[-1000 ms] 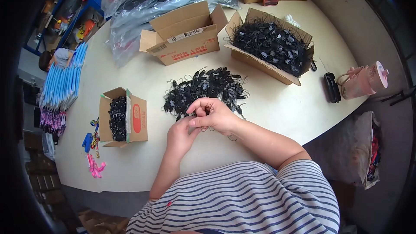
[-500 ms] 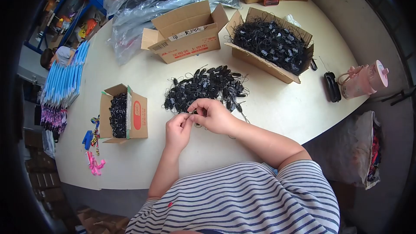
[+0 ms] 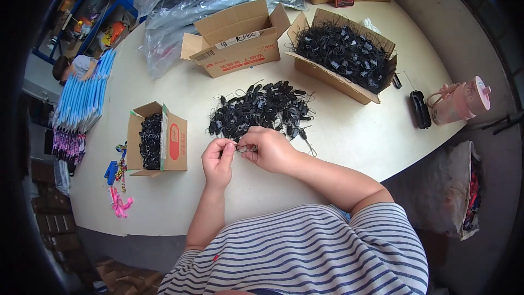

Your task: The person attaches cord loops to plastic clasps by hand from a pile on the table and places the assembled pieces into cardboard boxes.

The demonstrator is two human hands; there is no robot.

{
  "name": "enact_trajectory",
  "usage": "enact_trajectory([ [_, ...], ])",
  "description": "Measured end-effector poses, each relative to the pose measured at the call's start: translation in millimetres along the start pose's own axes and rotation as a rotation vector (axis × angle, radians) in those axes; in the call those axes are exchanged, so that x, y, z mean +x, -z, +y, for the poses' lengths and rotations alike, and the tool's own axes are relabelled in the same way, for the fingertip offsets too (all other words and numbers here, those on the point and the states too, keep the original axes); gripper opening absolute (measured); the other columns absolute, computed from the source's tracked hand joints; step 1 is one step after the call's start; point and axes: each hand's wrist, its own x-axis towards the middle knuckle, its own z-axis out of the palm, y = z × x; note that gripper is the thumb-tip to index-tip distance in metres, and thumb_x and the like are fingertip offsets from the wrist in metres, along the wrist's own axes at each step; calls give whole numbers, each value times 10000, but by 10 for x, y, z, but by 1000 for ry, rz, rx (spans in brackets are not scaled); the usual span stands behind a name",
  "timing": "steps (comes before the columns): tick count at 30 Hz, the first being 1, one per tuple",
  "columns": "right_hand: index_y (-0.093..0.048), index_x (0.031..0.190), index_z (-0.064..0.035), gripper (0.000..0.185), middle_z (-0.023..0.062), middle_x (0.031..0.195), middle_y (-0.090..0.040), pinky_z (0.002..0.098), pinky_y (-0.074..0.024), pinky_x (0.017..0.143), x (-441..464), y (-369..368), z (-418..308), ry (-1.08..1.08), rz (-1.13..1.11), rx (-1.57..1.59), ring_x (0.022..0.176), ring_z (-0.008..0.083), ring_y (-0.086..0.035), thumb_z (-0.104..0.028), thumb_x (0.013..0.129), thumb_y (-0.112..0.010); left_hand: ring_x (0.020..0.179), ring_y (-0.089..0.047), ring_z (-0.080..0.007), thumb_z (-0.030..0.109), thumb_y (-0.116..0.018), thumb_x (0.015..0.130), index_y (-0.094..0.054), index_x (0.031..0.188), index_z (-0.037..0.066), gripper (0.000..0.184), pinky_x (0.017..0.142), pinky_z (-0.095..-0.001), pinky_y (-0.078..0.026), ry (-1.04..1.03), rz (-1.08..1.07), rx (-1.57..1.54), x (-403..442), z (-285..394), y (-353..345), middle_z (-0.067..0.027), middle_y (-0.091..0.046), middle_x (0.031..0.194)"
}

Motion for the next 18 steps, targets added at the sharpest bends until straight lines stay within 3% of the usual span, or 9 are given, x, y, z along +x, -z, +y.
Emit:
enact_trajectory([
  [3,-614,817,-49,138,90,758,-572,339,-483,588,-6,-37,53,57,56,-69,673,255,-588,-48,687,-662,530,-351,-10,120,-495,898,-553,936,1,137,459,-152,-258,23,-78,-19,0,-41,51,21,-470,672],
  [6,-595,807,-8,85,69,732,-554,273,-458,536,8,-42,112,106,65,-19,622,181,-550,-27,741,-645,531,-346,-22,147,-443,925,-526,1029,-19,213,469,-159,-289,213,-57,-418,21,27,43,48,-426,649],
  [9,-587,821,-37,66,-5,672,-522,239,-399,521,23,-25,38,-119,16,417,570,93,-477,-98,809,-608,512,-289,-19,192,-379,950,-493,1091,-21,280,443,-159,-235,240,-57,-243,72,41,24,62,-362,629],
  [13,-569,839,-38,91,-53,661,-492,181,-333,519,35,-14,107,-266,-28,693,600,19,-393,-125,864,-560,501,-315,-28,234,-404,941,-501,1036,11,262,433,-176,-236,345,-202,-256,33,0,27,44,-379,615],
  [16,-566,839,-35,102,-46,673,-507,181,-344,528,43,-33,136,-289,-11,768,601,24,-401,-129,872,-545,492,-307,-22,217,-433,930,-498,960,32,199,430,-175,-230,107,-292,-6,35,-143,40,52,-380,609],
  [18,-562,839,-33,102,-40,689,-522,182,-357,536,44,-63,185,-245,29,708,606,26,-410,-122,878,-533,487,-300,-20,190,-449,921,-486,914,44,151,429,-171,-226,261,-310,-201,31,-109,78,55,-379,607],
])
